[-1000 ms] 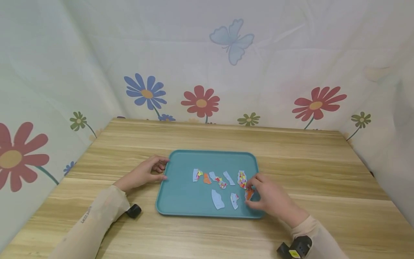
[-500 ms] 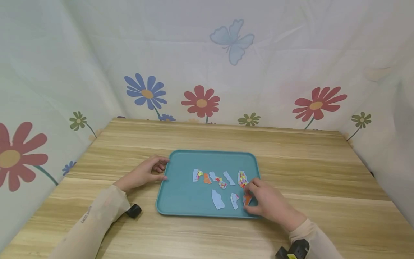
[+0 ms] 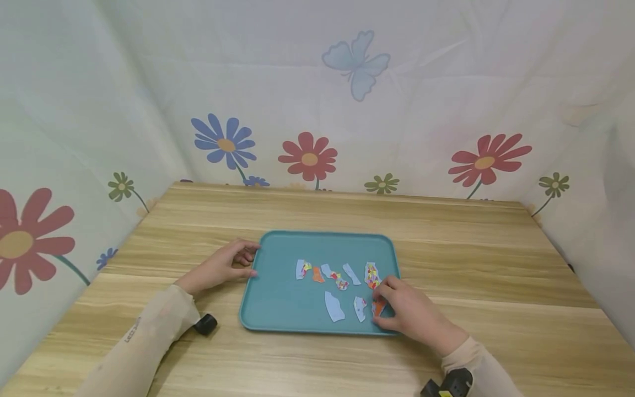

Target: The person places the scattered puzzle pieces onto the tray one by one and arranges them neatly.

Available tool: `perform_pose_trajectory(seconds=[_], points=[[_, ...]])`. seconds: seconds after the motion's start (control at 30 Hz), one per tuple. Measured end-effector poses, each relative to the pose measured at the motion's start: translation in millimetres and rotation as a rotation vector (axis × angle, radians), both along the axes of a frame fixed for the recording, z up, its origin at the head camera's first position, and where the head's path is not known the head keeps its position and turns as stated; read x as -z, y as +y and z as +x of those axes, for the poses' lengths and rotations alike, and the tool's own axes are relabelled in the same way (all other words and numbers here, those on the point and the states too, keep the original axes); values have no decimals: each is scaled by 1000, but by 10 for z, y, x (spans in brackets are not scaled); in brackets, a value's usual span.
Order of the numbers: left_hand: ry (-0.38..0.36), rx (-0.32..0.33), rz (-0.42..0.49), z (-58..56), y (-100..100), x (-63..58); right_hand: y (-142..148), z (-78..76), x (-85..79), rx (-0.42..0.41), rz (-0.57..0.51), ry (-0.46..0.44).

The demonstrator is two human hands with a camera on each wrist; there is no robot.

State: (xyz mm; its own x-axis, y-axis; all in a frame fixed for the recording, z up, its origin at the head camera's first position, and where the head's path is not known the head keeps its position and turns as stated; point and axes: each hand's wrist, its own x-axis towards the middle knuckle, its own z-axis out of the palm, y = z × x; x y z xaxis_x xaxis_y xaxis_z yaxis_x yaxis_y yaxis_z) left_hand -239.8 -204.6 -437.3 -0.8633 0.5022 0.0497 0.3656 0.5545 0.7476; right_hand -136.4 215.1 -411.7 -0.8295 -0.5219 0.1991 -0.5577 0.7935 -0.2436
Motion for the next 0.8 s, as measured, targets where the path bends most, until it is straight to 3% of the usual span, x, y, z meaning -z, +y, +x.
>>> perform_pose_trajectory(seconds=[0.47, 0.8], points=[[3, -8, -15, -41, -67, 26, -18, -109, 62, -59, -45, 48], [0, -1, -45, -144, -25, -90, 56, -114, 51, 47, -133, 35]])
